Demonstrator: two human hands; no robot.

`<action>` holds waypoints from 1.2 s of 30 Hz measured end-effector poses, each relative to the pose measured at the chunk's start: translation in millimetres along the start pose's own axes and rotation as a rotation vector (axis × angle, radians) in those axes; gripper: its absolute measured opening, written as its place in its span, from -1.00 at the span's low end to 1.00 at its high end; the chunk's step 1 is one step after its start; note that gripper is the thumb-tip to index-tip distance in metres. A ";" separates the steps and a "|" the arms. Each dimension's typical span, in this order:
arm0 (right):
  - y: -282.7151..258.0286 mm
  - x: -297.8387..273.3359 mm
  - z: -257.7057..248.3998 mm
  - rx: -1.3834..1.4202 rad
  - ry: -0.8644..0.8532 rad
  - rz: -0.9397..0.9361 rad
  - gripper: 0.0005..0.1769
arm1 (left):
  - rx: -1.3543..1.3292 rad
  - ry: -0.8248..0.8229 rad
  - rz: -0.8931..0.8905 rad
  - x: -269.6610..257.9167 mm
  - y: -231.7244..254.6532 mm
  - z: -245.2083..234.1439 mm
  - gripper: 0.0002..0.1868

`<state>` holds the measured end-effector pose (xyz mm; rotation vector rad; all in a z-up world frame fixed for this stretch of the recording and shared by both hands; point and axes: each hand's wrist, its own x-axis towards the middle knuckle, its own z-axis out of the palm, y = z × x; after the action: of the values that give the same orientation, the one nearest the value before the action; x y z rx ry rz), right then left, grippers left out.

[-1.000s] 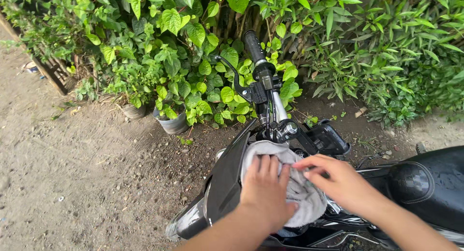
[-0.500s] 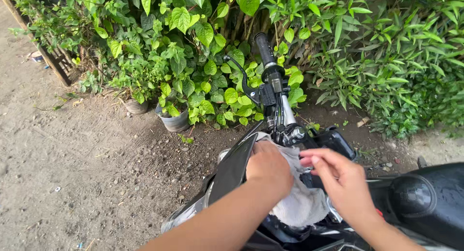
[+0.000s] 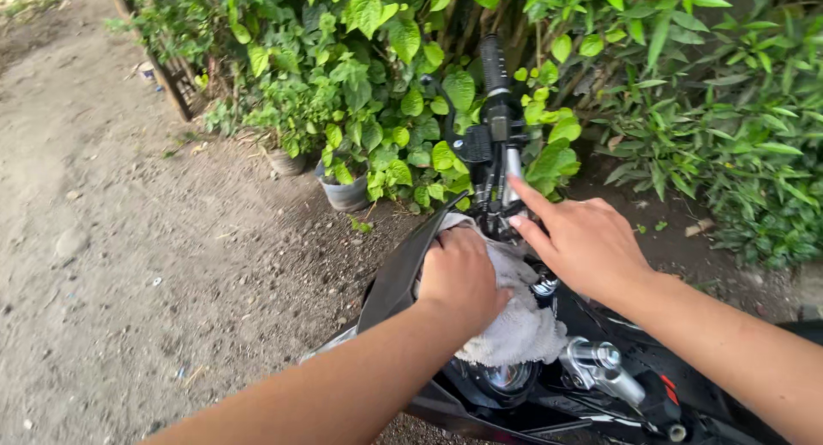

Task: The person wipes down the front fairing, fender, handlebars, and dashboard of a motorcycle using a cloth.

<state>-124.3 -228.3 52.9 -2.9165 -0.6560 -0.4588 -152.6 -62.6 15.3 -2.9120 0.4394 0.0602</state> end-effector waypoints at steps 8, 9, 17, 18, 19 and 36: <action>-6.1 0.0 -11.3 0.002 -0.049 0.045 -0.23 | 0.021 0.206 0.031 -7.6 -2.3 24.8 0.01; -7.7 1.7 -13.2 -0.019 -0.089 0.079 -0.20 | 0.115 0.329 0.050 -20.0 -2.8 30.5 0.03; -0.3 3.2 -8.9 -0.003 -0.099 0.093 -0.34 | -0.102 0.478 0.312 -43.3 -2.5 37.1 0.07; 0.6 4.2 -7.5 0.004 -0.101 0.102 -0.32 | -0.147 0.331 0.360 -39.2 0.0 38.3 -0.09; 1.1 5.5 -6.3 0.012 -0.103 0.111 -0.29 | -0.148 0.334 0.355 -37.6 3.5 41.4 -0.09; -3.0 3.6 -9.1 0.003 -0.178 0.205 -0.36 | -0.187 0.373 0.390 -41.0 -23.8 33.3 -0.44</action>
<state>-125.0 -225.7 62.7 -3.0019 -0.3697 -0.1775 -185.1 -21.9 -10.1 -2.9695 1.1123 -0.4129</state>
